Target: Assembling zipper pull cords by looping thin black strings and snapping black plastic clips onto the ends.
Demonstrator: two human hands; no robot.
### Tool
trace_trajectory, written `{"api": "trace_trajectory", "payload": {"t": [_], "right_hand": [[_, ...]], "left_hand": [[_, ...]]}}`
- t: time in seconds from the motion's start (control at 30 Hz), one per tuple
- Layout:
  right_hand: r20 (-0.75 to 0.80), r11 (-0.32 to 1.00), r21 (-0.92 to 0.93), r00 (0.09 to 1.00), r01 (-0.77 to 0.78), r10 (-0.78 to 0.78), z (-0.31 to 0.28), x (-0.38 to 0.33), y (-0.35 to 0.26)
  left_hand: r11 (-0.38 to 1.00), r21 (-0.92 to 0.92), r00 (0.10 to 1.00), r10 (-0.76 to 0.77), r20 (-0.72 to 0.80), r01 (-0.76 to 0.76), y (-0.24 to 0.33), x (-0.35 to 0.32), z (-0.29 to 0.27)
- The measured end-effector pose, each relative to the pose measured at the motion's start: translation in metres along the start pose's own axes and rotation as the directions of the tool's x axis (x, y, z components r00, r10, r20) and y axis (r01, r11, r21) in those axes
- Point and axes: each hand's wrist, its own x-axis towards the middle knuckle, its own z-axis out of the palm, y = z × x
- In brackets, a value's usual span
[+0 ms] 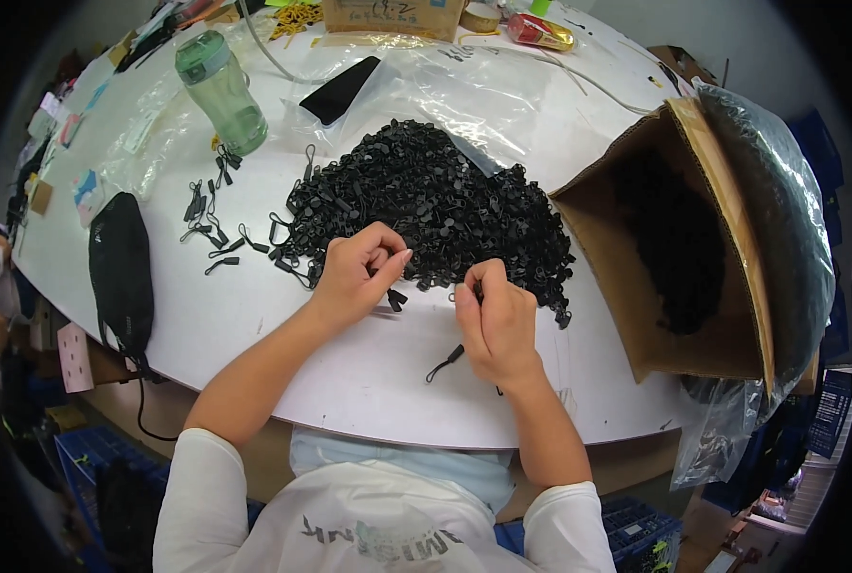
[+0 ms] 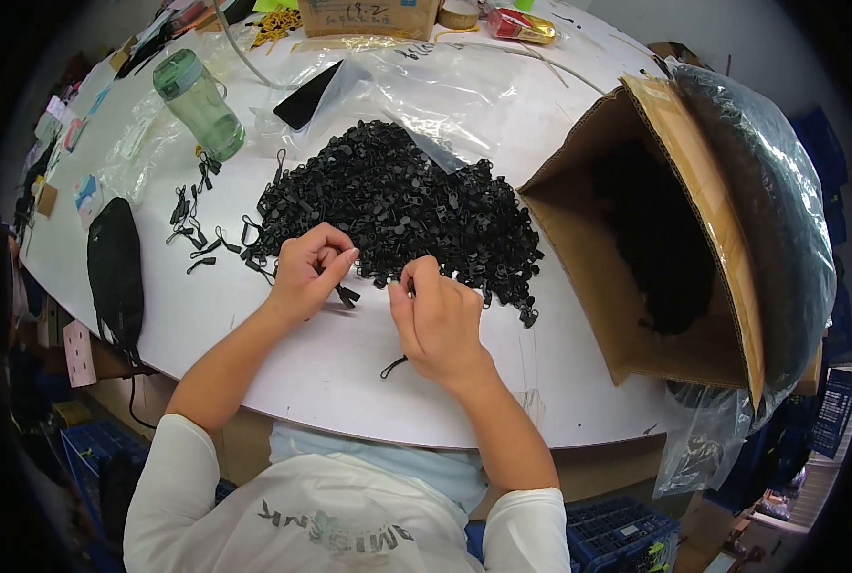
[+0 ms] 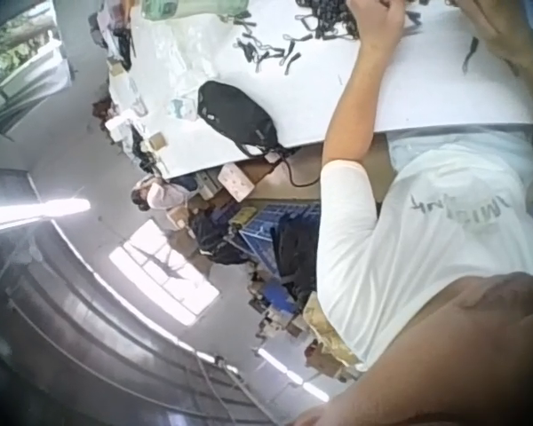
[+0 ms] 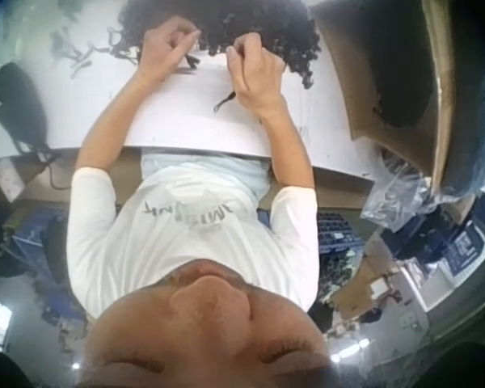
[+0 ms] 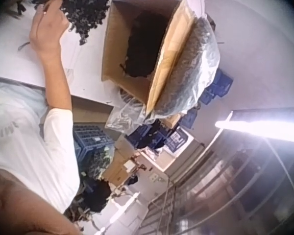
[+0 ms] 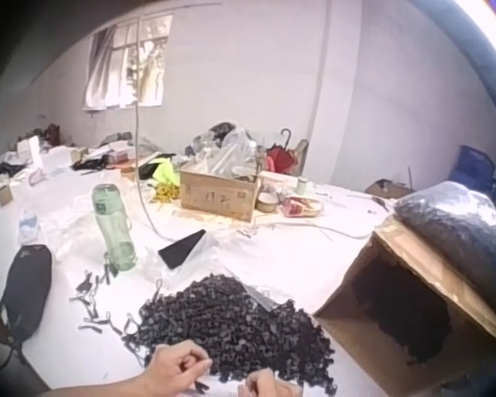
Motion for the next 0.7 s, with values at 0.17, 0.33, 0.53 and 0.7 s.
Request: {"api": "trace_trajectory", "payload": {"t": [0.17, 0.33, 0.53, 0.7], "right_hand": [[-0.025, 0.979, -0.193, 0.998, 0.058, -0.064, 0.002, -0.002, 0.008], [0.008, 0.979, -0.195, 0.998, 0.056, -0.055, -0.002, 0.000, -0.002], [0.205, 0.984, -0.159, 0.973, -0.077, 0.109, -0.007, 0.001, -0.008], [0.065, 0.990, -0.140, 0.997, -0.027, 0.036, -0.008, 0.001, 0.001]], "left_hand": [[1.000, 0.021, 1.000, 0.004, -0.020, -0.003, -0.003, 0.001, 0.001], [0.998, 0.038, 0.997, 0.058, -0.043, -0.057, 0.004, 0.001, -0.002], [0.993, 0.055, 0.993, 0.109, -0.034, -0.107, 0.003, -0.003, 0.000], [0.993, 0.061, 0.995, 0.100, 0.007, -0.100, 0.003, -0.004, 0.000]]}}
